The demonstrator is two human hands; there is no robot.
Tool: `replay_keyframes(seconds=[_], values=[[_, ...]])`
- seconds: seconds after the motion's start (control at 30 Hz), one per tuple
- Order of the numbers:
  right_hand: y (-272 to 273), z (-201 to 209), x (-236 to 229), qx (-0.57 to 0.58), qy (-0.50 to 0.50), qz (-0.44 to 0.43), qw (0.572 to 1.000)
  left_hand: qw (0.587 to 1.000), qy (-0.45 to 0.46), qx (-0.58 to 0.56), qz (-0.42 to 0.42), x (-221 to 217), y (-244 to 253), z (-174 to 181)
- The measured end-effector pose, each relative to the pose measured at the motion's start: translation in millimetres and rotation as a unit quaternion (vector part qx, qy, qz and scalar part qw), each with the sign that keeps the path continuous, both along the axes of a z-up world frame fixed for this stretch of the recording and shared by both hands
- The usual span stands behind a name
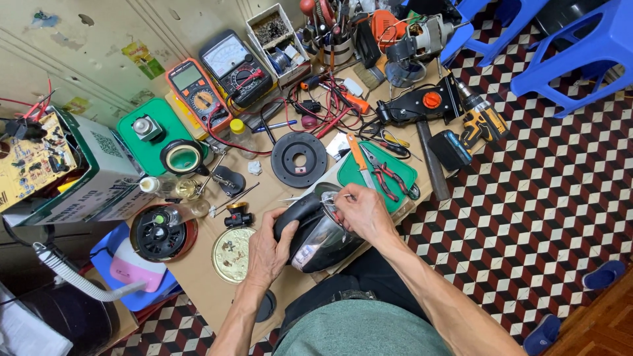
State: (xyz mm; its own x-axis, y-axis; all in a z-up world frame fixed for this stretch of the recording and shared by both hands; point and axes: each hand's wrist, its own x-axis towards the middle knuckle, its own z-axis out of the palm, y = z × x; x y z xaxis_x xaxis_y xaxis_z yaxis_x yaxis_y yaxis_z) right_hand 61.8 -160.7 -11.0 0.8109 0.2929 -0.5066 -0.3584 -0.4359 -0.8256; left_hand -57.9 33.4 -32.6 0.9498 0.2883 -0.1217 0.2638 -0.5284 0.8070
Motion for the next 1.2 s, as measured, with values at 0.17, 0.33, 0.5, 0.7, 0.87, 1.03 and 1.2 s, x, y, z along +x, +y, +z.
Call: replay_keyframes(seconds=[0.17, 0.33, 0.5, 0.7, 0.87, 1.03, 1.2], values=[[6.0, -1.8, -5.3, 0.021, 0.059, -0.039, 0.997, 0.999, 0.020, -0.024, 0.015, -2.7, 1.5, 4.5], [7.2, -8.2, -15.9, 0.055, 0.074, -0.038, 0.995, 0.997, -0.016, -0.064, 0.043, -12.6, 1.8, -4.8], [3.4, -5.7, -29.2, 0.083, 0.086, -0.029, 0.992, 0.989, 0.012, -0.096, 0.113, -18.8, 2.0, -16.5], [-7.9, 5.5, -44.9, 0.102, 0.104, 0.019, 0.989, 0.985, 0.017, -0.092, 0.146, -33.7, 3.2, -23.3], [-7.2, 35.2, -45.1, -0.019, -0.007, 0.137, 0.990, 0.985, 0.024, -0.095, 0.141, -49.4, 10.4, -35.6], [-0.3, 44.5, -34.6, -0.032, -0.043, 0.195, 0.979, 0.986, 0.015, -0.097, 0.137, -58.3, 13.5, -36.9], [0.4, 21.1, -28.7, -0.003, -0.119, 0.299, 0.947, 0.984, 0.011, -0.118, 0.133, -59.4, 11.3, -32.9]])
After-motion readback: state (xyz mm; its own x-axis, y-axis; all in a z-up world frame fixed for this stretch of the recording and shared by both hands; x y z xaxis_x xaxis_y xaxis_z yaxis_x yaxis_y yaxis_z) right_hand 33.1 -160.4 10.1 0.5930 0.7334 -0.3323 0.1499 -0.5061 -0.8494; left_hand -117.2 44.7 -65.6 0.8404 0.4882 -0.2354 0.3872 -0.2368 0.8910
